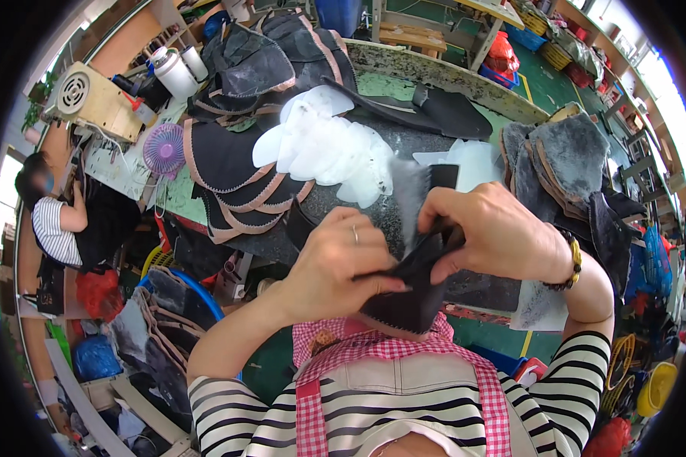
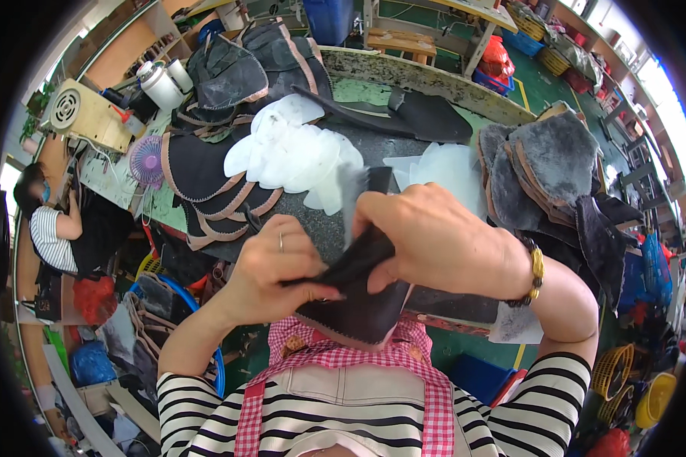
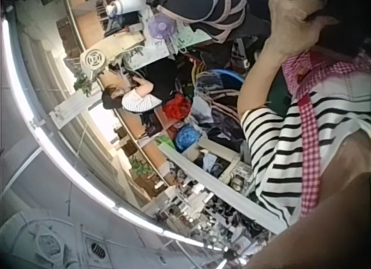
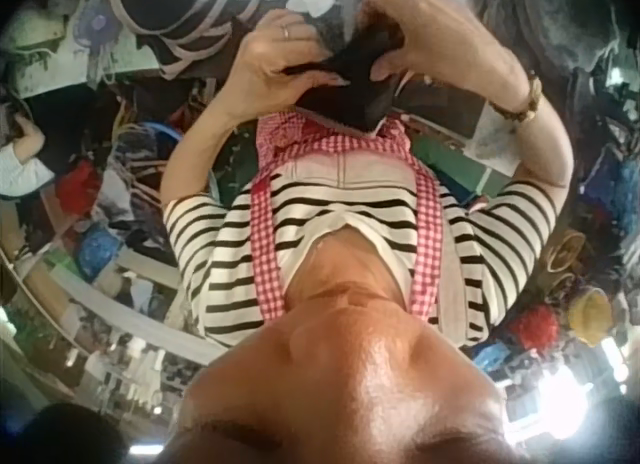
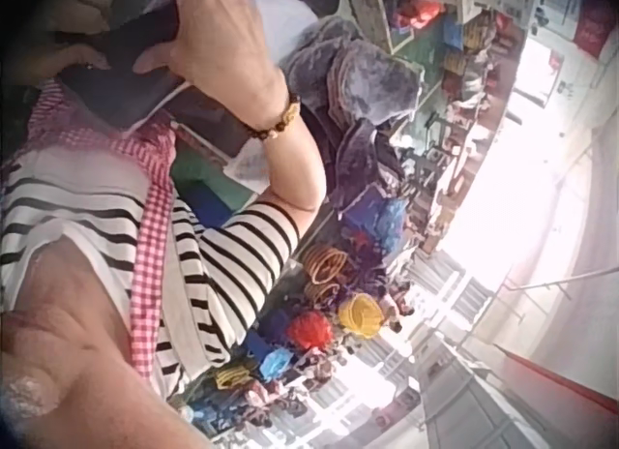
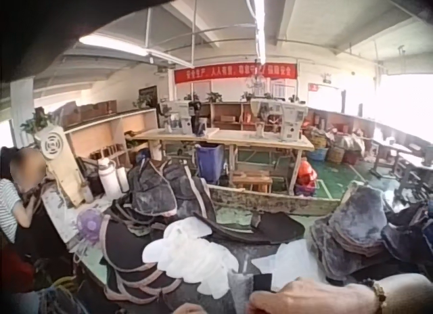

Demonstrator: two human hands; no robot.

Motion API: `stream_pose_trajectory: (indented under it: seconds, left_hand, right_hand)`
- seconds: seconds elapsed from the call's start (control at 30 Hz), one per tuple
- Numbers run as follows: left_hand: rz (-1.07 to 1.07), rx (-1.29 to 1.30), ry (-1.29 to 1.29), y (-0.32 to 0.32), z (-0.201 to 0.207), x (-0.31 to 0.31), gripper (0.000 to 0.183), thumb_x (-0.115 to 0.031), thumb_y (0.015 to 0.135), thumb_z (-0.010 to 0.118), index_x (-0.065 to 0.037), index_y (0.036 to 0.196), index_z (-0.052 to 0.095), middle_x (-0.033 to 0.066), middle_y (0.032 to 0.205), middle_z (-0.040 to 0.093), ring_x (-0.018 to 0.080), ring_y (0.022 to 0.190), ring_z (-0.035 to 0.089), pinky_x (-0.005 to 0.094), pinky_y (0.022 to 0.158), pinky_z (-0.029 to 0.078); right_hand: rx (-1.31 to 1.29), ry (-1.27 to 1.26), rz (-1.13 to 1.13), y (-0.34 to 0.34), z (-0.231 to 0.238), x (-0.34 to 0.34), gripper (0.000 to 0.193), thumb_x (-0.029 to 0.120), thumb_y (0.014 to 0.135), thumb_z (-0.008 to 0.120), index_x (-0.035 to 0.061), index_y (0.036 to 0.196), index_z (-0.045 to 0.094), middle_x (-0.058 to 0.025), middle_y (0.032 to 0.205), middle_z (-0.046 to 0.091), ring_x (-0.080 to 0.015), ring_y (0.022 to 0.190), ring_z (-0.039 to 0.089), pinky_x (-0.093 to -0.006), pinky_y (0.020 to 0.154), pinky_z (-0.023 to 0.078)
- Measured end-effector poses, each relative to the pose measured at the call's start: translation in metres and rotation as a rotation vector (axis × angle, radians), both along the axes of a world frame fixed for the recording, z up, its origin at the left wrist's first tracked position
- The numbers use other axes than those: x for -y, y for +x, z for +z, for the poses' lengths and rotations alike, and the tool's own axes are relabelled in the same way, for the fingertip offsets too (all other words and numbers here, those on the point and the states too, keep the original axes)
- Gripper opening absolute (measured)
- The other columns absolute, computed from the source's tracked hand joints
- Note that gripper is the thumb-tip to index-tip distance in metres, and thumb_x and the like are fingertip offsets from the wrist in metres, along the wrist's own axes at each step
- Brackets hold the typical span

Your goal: The person assembles footwear components by hand in a factory setting. They pick up black shoe uppers and grey fuzzy lining pieces, insert the lining into the uppers, and place the assembled units into a yellow basket. The process is repetitive, involving handling multiple identical pairs of shoe parts.

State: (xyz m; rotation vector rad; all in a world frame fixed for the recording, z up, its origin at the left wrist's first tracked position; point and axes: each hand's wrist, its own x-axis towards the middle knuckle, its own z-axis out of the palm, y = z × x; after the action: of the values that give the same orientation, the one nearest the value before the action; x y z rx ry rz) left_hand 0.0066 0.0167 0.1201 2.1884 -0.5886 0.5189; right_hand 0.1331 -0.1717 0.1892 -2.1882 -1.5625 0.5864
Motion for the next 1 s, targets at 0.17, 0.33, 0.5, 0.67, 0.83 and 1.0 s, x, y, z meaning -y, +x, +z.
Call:
stream_pose_trajectory:
  seconds: [0.17, 0.33, 0.5, 0.67, 0.83, 1.0]
  left_hand:
    - [0.072, -0.204, -0.007, 0.002, 0.014, 0.002, 0.023, -0.02, 0.063, 0.08, -0.005, 0.076, 0.067, 0.007, 0.067, 0.06, 0.0259, 0.067, 0.057, 0.0373, 0.075, 0.042]
    - [0.225, -0.354, -0.066, -0.001, 0.022, 0.006, 0.021, -0.025, 0.067, 0.079, -0.006, 0.073, 0.07, 0.0075, 0.055, 0.057, 0.0234, 0.056, 0.055, 0.0333, 0.073, 0.041]
    - [0.238, -0.206, -0.21, 0.001, 0.035, -0.005, 0.017, -0.018, 0.066, 0.08, -0.008, 0.077, 0.073, 0.0074, 0.058, 0.062, 0.0211, 0.053, 0.056, 0.0316, 0.073, 0.041]
    - [0.204, -0.169, -0.111, -0.003, 0.043, -0.017, 0.02, -0.014, 0.066, 0.079, -0.007, 0.084, 0.074, 0.0082, 0.07, 0.067, 0.0208, 0.061, 0.06, 0.0306, 0.077, 0.041]
    - [0.169, -0.231, -0.16, -0.009, 0.046, -0.016, 0.028, -0.009, 0.066, 0.079, -0.004, 0.092, 0.072, 0.0076, 0.08, 0.071, 0.0175, 0.067, 0.062, 0.0298, 0.078, 0.04]
    - [0.093, -0.276, -0.149, -0.009, 0.051, -0.018, 0.032, -0.007, 0.065, 0.079, -0.002, 0.095, 0.072, 0.0073, 0.084, 0.071, 0.0136, 0.069, 0.06, 0.0297, 0.081, 0.038]
  right_hand:
    - [-0.073, -0.035, 0.005, 0.004, 0.01, -0.009, 0.045, 0.021, 0.061, 0.083, 0.0034, 0.095, 0.059, -0.0133, 0.067, 0.063, -0.0337, 0.07, 0.063, -0.04, 0.064, 0.047]
    - [-0.143, 0.162, 0.045, 0.014, 0.006, -0.011, 0.063, 0.015, 0.067, 0.08, 0.0049, 0.119, 0.046, -0.0152, 0.079, 0.066, -0.0316, 0.078, 0.066, -0.0355, 0.068, 0.049]
    - [-0.158, 0.4, 0.109, 0.024, 0.008, 0.004, 0.071, 0.011, 0.071, 0.08, 0.0053, 0.129, 0.039, -0.0113, 0.086, 0.067, -0.0238, 0.082, 0.067, -0.0319, 0.074, 0.05]
    - [-0.454, 0.677, -0.012, 0.028, -0.01, 0.004, 0.062, 0.001, 0.071, 0.079, 0.0039, 0.121, 0.042, -0.0051, 0.084, 0.065, -0.0153, 0.085, 0.066, -0.0289, 0.081, 0.051]
    - [-0.45, 0.87, 0.003, 0.023, -0.018, 0.005, 0.043, -0.002, 0.072, 0.077, 0.0023, 0.107, 0.052, -0.0049, 0.084, 0.064, -0.0134, 0.08, 0.065, -0.0267, 0.074, 0.052]
    - [-0.156, 0.853, 0.188, 0.026, -0.002, 0.0, 0.019, -0.006, 0.07, 0.074, 0.0025, 0.082, 0.062, -0.0046, 0.079, 0.064, -0.018, 0.071, 0.062, -0.0274, 0.063, 0.048]
